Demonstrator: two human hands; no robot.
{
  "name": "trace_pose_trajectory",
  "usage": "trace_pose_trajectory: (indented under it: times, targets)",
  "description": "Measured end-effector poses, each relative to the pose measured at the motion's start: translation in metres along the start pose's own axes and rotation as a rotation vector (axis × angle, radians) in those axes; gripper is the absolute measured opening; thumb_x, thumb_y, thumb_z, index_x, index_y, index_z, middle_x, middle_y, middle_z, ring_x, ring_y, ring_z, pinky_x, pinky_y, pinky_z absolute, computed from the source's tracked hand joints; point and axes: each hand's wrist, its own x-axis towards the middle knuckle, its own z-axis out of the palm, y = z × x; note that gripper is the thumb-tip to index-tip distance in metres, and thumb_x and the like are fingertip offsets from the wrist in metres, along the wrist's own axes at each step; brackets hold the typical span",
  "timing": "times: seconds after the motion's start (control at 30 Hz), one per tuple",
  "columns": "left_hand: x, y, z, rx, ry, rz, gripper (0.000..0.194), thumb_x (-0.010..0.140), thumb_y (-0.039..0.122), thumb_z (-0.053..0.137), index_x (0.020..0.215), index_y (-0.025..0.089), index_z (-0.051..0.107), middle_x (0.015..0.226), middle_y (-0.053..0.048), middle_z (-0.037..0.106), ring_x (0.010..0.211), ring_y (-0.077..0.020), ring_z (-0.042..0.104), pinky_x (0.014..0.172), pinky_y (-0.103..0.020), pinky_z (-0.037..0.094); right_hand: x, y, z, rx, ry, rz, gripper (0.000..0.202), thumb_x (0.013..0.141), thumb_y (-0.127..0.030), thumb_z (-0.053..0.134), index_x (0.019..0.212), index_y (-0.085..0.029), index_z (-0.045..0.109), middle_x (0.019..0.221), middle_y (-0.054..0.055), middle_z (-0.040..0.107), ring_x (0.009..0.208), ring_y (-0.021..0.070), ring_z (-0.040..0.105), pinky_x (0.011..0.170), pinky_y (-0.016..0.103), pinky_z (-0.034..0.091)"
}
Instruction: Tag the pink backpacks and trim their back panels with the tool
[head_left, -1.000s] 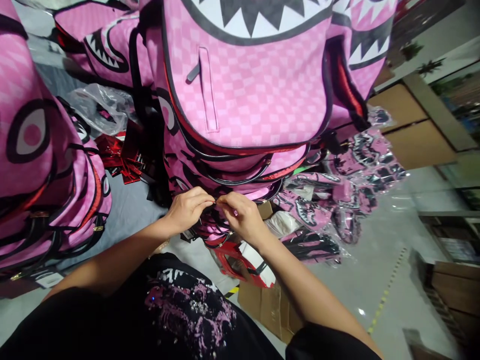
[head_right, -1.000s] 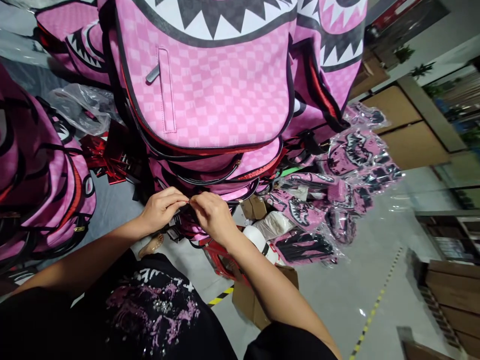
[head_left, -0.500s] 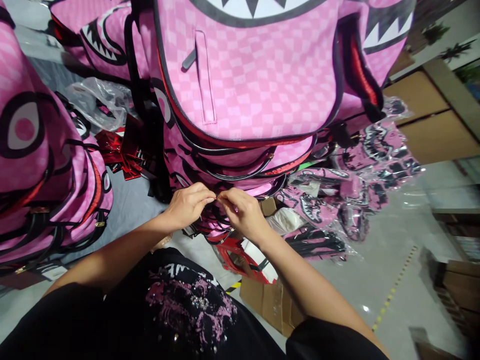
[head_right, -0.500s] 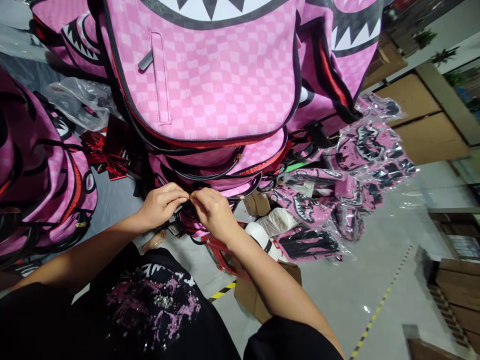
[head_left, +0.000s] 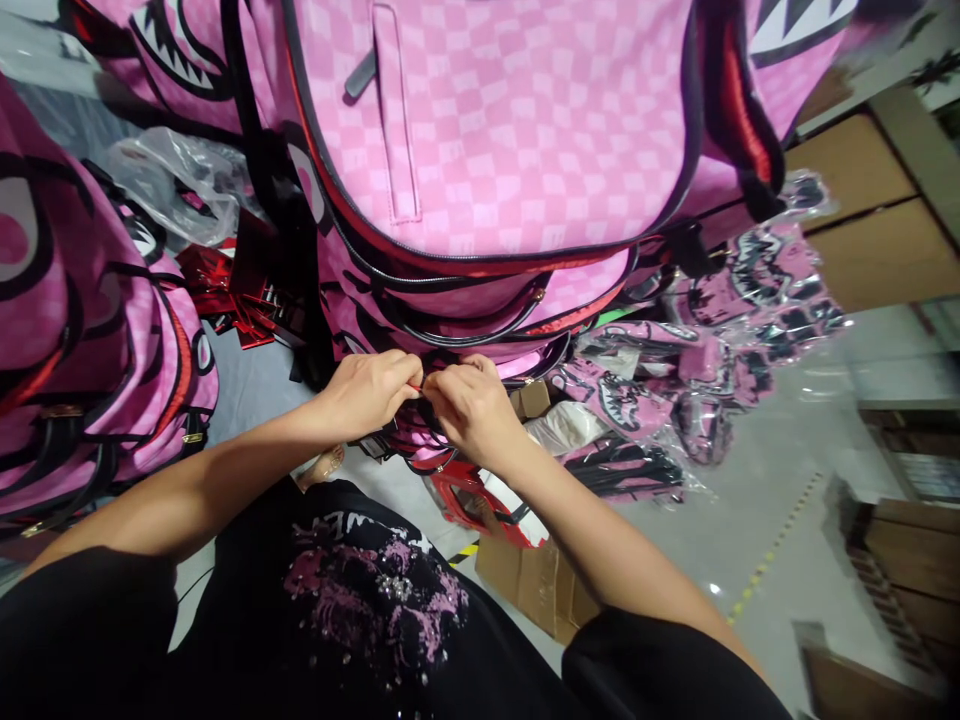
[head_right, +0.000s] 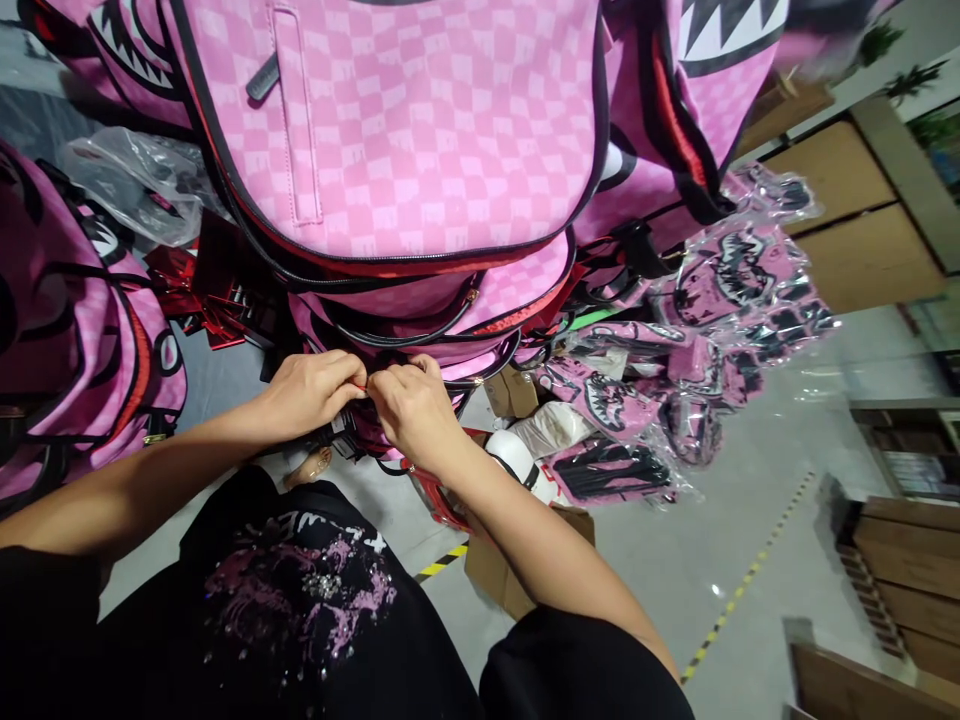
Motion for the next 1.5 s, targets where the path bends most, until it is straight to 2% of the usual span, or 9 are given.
trace_pose_trajectory:
  times: [0.13,0.3,0.5,0.73,1.0,1.13,1.27,1.37,1.5]
  targets:
    - [0.002,0.005,0.006,0.121,0.042,0.007,0.013,0.093,0.027,0.055,0.098,0.021,0.065,0.085,-0.002,0.067,0.071,-0.0158,0.062,0.055,-0.026,0.034,-0.001,0.002,0.001,0.010,0.009,0.024,0.019,0.096,-0.018,0.042,0.083,-0.019,0.055,0.071,0.003,0.062,0.068,0.0176,0.054,0.085,0.038,0.035]
    - [0.006,0.021,0.015,0.198,0.092,-0.077,0.015,0.092,0.024,0.055,0.084,0.019,0.066,0.078,-0.003,0.065,0.074,-0.0172,0.063,0.058,-0.028,0.038,-0.003,0.007,-0.001,0.045,0.050,0.038,0.016,0.096,-0.020,0.045,0.083,-0.020,0.055,0.072,0.003,0.065,0.067,0.0175,0.056,0.085,0.038,0.037]
    - [0.004,0.023,0.020,-0.041,0.025,-0.065,0.022,0.096,0.017,0.045,0.101,0.020,0.066,0.098,-0.002,0.071,0.085,-0.0146,0.067,0.066,-0.026,0.046,-0.005,0.014,-0.005,0.087,0.134,-0.022,0.009,0.095,-0.021,0.050,0.087,-0.021,0.055,0.074,0.001,0.067,0.065,0.0169,0.060,0.086,0.038,0.040]
    - [0.001,0.022,0.019,-0.142,0.099,-0.185,0.007,0.094,0.025,0.054,0.095,0.020,0.060,0.088,0.000,0.071,0.081,-0.0148,0.067,0.065,-0.027,0.043,0.002,0.013,-0.010,0.113,0.115,-0.090,0.009,0.096,-0.022,0.051,0.087,-0.022,0.055,0.071,-0.001,0.066,0.063,0.0163,0.060,0.079,0.037,0.043]
    - [0.000,0.022,0.015,-0.238,0.129,-0.241,0.009,0.093,0.028,0.057,0.095,0.021,0.062,0.090,0.000,0.072,0.080,-0.0145,0.068,0.068,-0.026,0.045,-0.002,0.016,-0.008,0.199,0.164,0.034,0.005,0.094,-0.029,0.057,0.096,-0.024,0.056,0.082,0.003,0.068,0.073,0.0202,0.065,0.069,0.034,0.051]
    - [0.000,0.022,0.013,-0.295,0.109,-0.165,0.012,0.095,0.025,0.052,0.097,0.022,0.063,0.092,0.000,0.074,0.082,-0.0146,0.069,0.069,-0.025,0.045,-0.003,0.015,-0.007,0.218,0.143,0.074,0.004,0.094,-0.028,0.055,0.095,-0.025,0.056,0.082,0.003,0.067,0.075,0.0208,0.066,0.069,0.034,0.052]
    - [0.000,0.020,0.011,-0.294,0.146,-0.241,0.007,0.090,0.027,0.060,0.089,0.021,0.064,0.087,0.000,0.073,0.079,-0.0158,0.067,0.067,-0.025,0.045,-0.002,0.010,-0.007,0.243,0.148,0.098,0.002,0.095,-0.025,0.053,0.094,-0.024,0.055,0.081,0.003,0.067,0.073,0.0191,0.065,0.068,0.033,0.051]
    - [0.000,0.019,0.010,-0.351,0.088,-0.176,0.010,0.093,0.024,0.056,0.096,0.022,0.065,0.089,0.000,0.073,0.080,-0.0157,0.068,0.068,-0.025,0.045,-0.001,0.006,-0.008,0.257,0.142,0.135,0.001,0.095,-0.024,0.054,0.093,-0.024,0.054,0.082,0.003,0.066,0.074,0.0189,0.064,0.069,0.032,0.051]
    - [0.000,0.017,0.009,-0.300,0.115,-0.197,0.010,0.090,0.019,0.057,0.085,0.020,0.065,0.086,-0.001,0.072,0.077,-0.0158,0.066,0.067,-0.025,0.043,0.000,0.004,-0.009,0.275,0.130,0.157,0.002,0.094,-0.023,0.055,0.091,-0.024,0.055,0.083,0.003,0.067,0.077,0.0195,0.064,0.070,0.033,0.051]
